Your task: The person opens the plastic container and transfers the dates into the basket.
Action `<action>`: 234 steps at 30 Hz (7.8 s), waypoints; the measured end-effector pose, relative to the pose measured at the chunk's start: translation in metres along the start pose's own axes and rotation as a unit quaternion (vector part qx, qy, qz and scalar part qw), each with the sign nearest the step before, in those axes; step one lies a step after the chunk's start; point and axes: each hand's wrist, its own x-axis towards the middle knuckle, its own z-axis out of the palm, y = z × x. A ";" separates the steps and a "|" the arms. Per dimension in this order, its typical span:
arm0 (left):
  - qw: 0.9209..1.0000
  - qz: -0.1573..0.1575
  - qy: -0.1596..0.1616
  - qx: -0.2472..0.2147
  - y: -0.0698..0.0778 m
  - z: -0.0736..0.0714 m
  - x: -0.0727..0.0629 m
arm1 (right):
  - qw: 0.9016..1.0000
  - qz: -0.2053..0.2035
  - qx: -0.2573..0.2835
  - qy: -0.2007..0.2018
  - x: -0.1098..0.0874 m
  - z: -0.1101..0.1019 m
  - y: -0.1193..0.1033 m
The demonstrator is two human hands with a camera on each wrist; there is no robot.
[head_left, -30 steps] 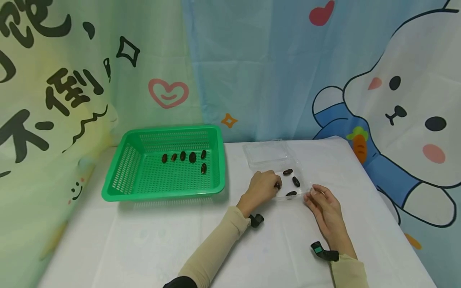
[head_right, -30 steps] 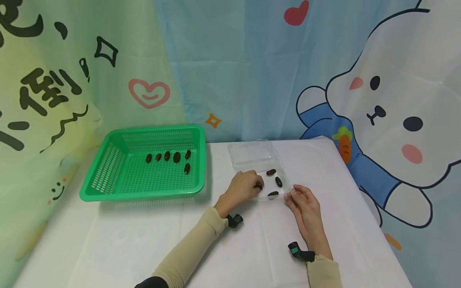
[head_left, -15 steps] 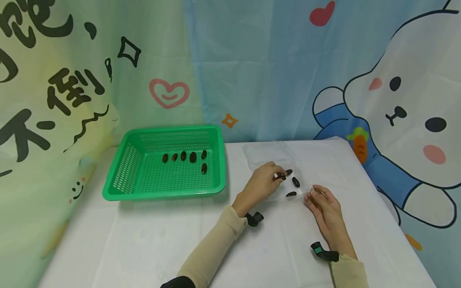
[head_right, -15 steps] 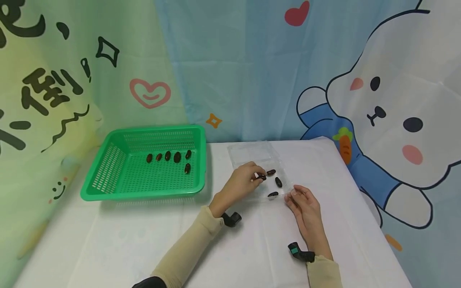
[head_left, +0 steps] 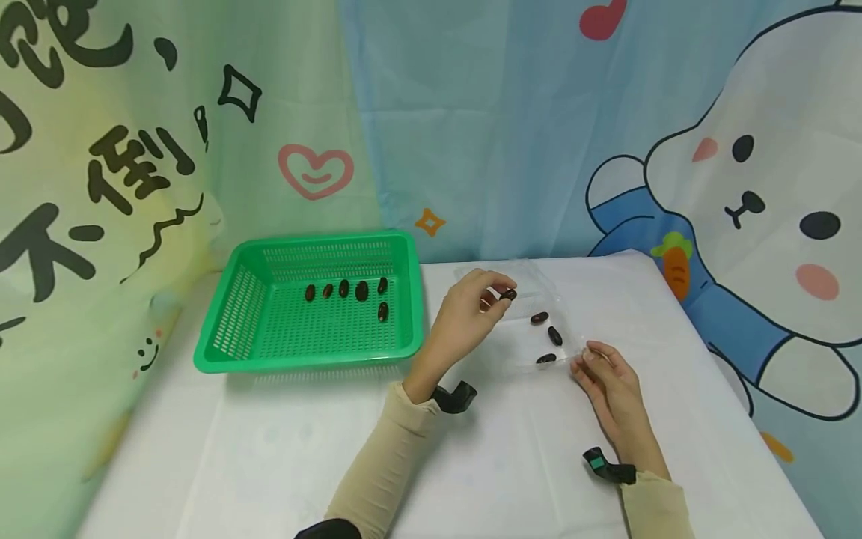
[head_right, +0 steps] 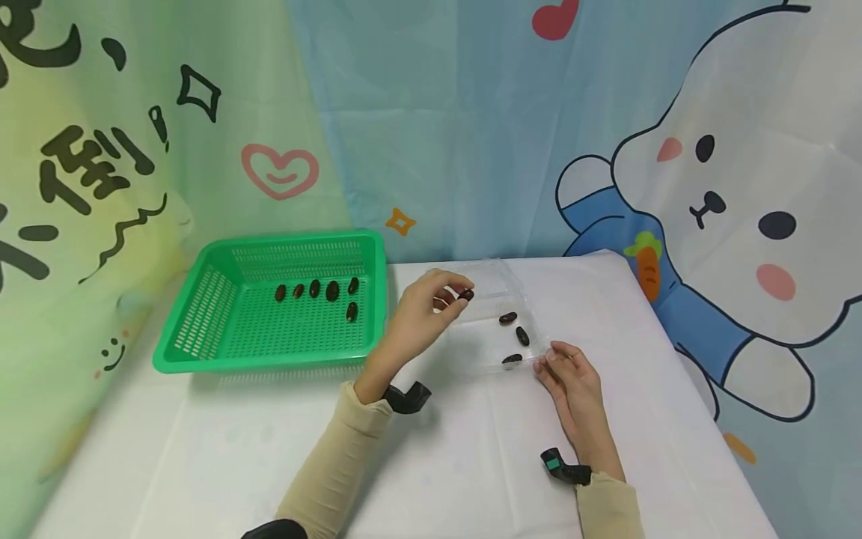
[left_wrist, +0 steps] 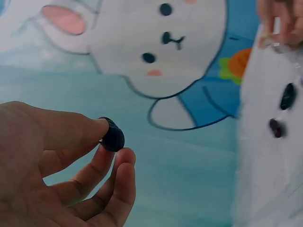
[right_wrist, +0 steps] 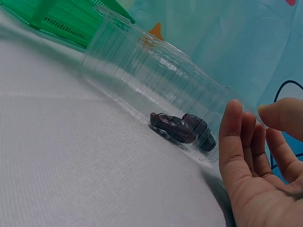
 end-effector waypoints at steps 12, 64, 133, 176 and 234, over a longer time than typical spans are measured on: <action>0.975 -0.055 0.032 -0.212 0.000 -0.048 -0.012 | 1.000 0.004 0.012 0.002 -0.002 -0.001 -0.004; 0.864 -0.450 -0.195 -0.115 -0.117 -0.196 0.016 | 1.000 0.005 0.003 0.003 0.001 -0.002 -0.003; 0.889 -0.392 -0.238 -0.008 -0.107 -0.213 0.007 | 1.000 0.010 -0.002 0.015 0.002 -0.001 -0.001; 0.987 -0.017 -0.132 -0.087 -0.021 -0.048 -0.020 | 1.000 -0.002 0.019 0.002 0.002 -0.001 0.001; 0.938 0.005 -0.307 0.160 -0.058 0.124 0.021 | 0.999 0.013 -0.035 0.026 -0.006 -0.004 0.007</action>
